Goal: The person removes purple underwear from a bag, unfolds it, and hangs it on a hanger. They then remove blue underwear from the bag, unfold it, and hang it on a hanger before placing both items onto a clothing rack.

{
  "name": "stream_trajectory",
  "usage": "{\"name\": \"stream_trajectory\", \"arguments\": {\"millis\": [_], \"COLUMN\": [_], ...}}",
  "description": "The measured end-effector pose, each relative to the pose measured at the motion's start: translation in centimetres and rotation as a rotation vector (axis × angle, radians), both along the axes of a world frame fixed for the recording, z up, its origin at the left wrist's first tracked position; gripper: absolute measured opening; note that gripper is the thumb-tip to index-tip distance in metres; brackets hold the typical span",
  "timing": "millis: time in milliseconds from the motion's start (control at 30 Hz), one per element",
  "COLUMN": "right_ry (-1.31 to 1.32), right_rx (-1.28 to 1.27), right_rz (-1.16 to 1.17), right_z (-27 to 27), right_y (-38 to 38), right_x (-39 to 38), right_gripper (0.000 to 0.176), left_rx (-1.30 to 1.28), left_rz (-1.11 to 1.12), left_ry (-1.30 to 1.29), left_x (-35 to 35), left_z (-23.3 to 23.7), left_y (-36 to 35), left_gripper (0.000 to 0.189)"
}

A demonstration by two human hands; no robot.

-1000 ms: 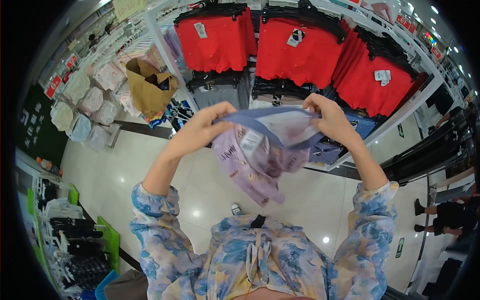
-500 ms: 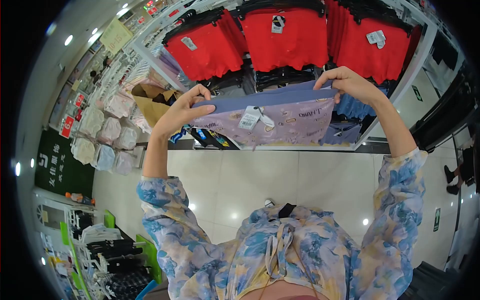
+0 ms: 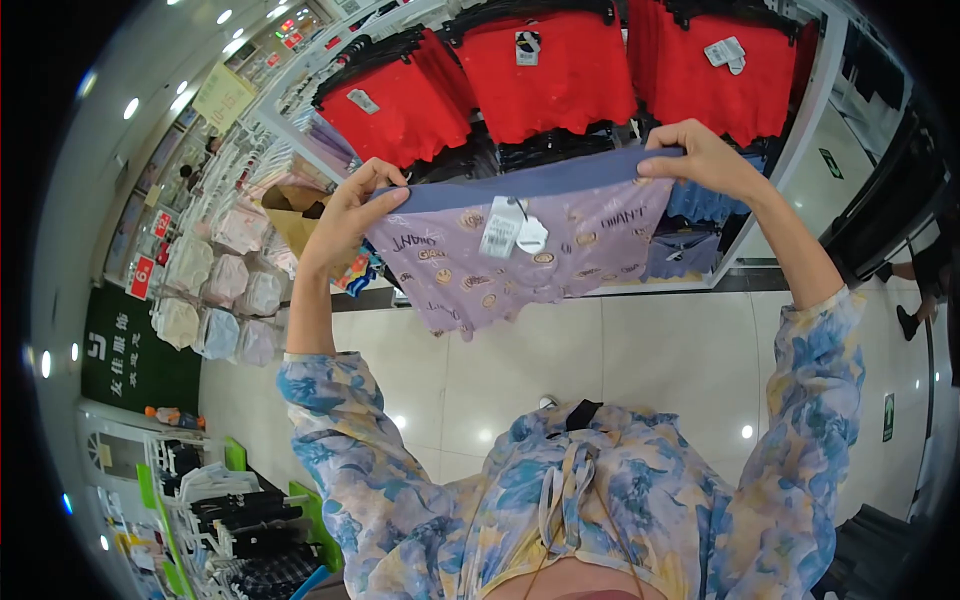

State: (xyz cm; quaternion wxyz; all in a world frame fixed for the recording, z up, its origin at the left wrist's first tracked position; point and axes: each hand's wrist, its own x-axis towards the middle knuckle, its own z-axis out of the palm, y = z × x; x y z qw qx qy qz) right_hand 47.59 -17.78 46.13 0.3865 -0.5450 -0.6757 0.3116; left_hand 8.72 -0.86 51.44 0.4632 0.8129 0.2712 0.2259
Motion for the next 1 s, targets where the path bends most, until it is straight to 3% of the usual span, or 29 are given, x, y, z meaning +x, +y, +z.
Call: {"name": "stream_trajectory", "arguments": {"millis": [233, 433, 500, 600, 633, 733, 800, 833, 900, 967, 1000], "right_ry": [0.070, 0.158, 0.160, 0.169, 0.132, 0.081, -0.121, -0.124, -0.156, 0.118, 0.133], "right_rx": [0.086, 0.093, 0.084, 0.079, 0.002, -0.075, -0.070, 0.085, 0.181, -0.261, -0.241], "right_rz": [-0.196, -0.247, -0.260, -0.262, -0.251, -0.185, -0.158, -0.136, -0.128, -0.094, -0.056], "right_z": [-0.5, -0.7, -0.5, -0.9, -2.0, -6.4, -9.8, -12.4, -17.6, -18.8, -21.0], "right_y": [0.2, -0.2, -0.6, -0.9, -0.8, -1.4, -2.1, -2.4, -2.7, -3.5, -3.5], "right_x": [2.1, 2.6, 2.3, 1.4, 1.6, 0.8, -1.1, -2.2, -4.9, -8.2, -9.6], "right_gripper": [0.022, 0.019, 0.018, 0.017, 0.016, 0.014, 0.012, 0.012, 0.014, 0.017, 0.018], "left_rx": [0.108, 0.062, 0.085, 0.117, 0.091, 0.072, 0.055, 0.210, 0.001, -0.111, -0.247], "left_rz": [0.034, 0.113, 0.184, 0.136, 0.196, 0.102, 0.000, 0.009, -0.028, -0.031, -0.033], "left_ry": [0.091, -0.107, 0.027, -0.032, 0.059, 0.088, 0.166, 0.273, 0.591, 0.741, 0.586], "left_x": [-1.5, -1.0, -1.4, -2.9, -2.6, -5.3, -7.4, -8.5, -11.1, -12.3, -12.5], "left_z": [-1.5, -3.0, -3.2, -7.0, -6.5, -15.2, -22.9, -26.7, -33.6, -38.0, -39.7], "left_y": [1.9, 1.5, 1.4, 3.7, 1.7, 3.3, 3.4, 2.6, 0.4, -3.0, -5.1], "left_gripper": [0.015, 0.011, 0.012, 0.013, 0.013, 0.014, 0.016, 0.015, 0.014, 0.013, 0.016]}}
